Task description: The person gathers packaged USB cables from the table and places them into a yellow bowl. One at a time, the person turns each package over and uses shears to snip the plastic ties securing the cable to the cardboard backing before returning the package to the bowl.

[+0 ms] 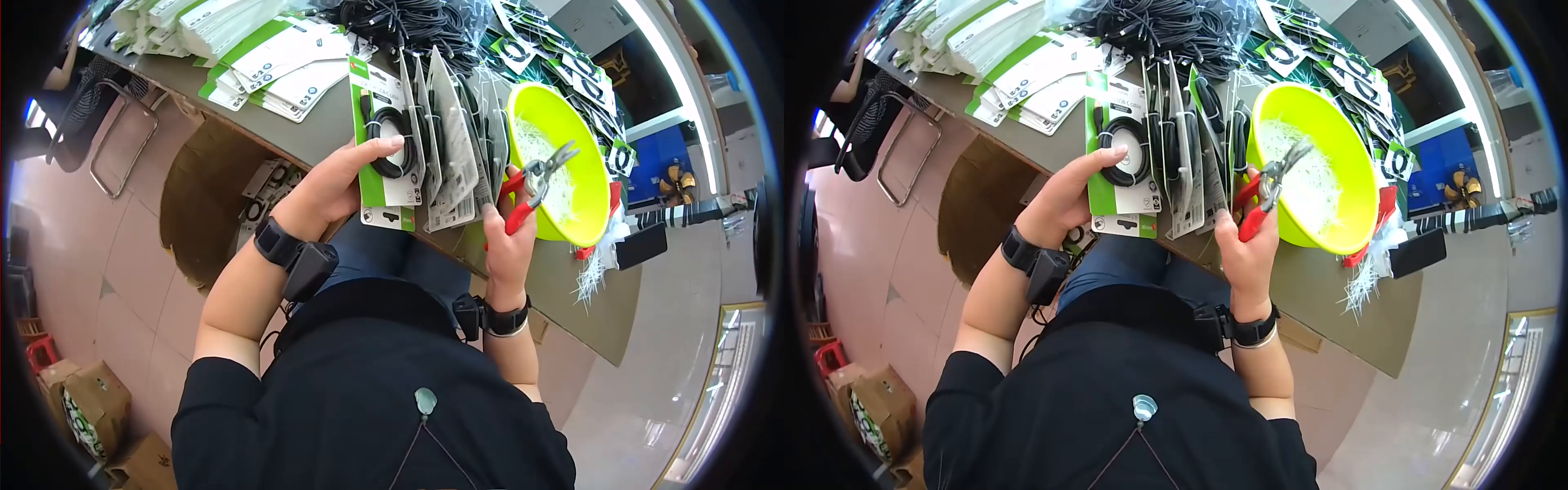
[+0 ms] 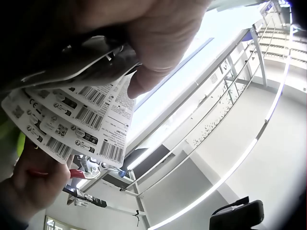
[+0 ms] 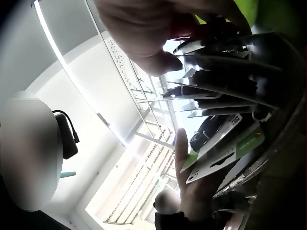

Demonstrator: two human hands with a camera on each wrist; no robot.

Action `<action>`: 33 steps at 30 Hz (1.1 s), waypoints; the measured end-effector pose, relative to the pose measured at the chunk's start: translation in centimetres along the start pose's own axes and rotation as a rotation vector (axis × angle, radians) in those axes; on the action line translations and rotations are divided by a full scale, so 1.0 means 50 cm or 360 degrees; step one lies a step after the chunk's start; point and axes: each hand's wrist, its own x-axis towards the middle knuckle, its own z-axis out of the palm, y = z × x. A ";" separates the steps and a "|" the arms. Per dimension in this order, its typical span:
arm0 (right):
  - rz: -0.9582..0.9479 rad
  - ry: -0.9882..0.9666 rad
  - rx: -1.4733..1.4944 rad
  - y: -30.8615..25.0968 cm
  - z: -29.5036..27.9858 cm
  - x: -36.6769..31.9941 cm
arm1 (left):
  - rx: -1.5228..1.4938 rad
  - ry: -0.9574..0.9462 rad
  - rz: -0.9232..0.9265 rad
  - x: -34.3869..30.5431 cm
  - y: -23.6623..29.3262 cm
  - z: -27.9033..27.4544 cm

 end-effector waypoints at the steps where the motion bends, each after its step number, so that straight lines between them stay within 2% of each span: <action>1: 0.0028 -0.0044 -0.0062 0.001 -0.006 0.005 | 0.0045 0.0002 -0.0007 0.004 0.002 0.002; 4: 0.0071 -0.0123 -0.0173 0.000 -0.028 0.023 | -0.0022 -0.0020 -0.0070 0.016 -0.004 -0.006; 7: 0.0264 -0.0347 -0.0301 -0.015 -0.044 0.037 | -0.0038 -0.0040 -0.0081 0.010 -0.014 -0.015; 11: 0.0004 -0.0274 -0.0301 -0.029 -0.029 0.007 | -0.0015 -0.0079 0.0020 -0.004 -0.024 -0.005; 14: -0.0016 -0.0163 -0.0184 -0.058 -0.013 -0.001 | 0.0002 -0.0068 0.0105 -0.021 -0.013 0.011; 16: -0.0003 -0.0171 -0.0091 -0.075 0.001 0.001 | -0.0008 -0.0087 0.0276 -0.044 0.002 0.020; 18: -0.0364 -0.0494 -0.0306 -0.083 0.008 0.009 | -0.0022 0.0013 0.0385 -0.096 0.025 0.011; 20: -0.0609 -0.0625 -0.0325 -0.102 0.065 0.028 | -0.0062 -0.0180 0.0502 -0.160 0.063 -0.033; 22: -0.0768 -0.0682 -0.0341 -0.102 0.137 0.038 | 0.0042 0.0328 0.1138 -0.227 0.054 -0.086; 24: -0.0748 -0.0910 0.0163 -0.081 0.226 0.039 | 0.0312 0.0108 0.1339 -0.297 0.095 -0.101; 25: -0.0729 -0.0911 0.0185 -0.085 0.260 0.032 | 0.0287 0.0434 0.1403 -0.335 0.094 -0.120; 26: -0.0846 -0.1002 0.0106 -0.092 0.291 0.024 | 0.0258 0.0754 0.1457 -0.373 0.081 -0.143; 27: -0.0967 -0.1085 0.0023 -0.095 0.318 0.020 | 0.0271 0.0761 0.1441 -0.404 0.068 -0.168; 28: -0.0956 -0.1072 0.0029 -0.077 0.341 0.010 | 0.0226 0.0868 0.1349 -0.430 0.049 -0.198; 31: -0.0661 -0.1270 0.0144 0.037 0.382 -0.032 | -0.0002 0.1175 0.1050 -0.463 -0.022 -0.296; 33: -0.0586 -0.1300 0.0132 0.107 0.391 -0.050 | -0.0030 0.1226 0.0777 -0.442 -0.067 -0.351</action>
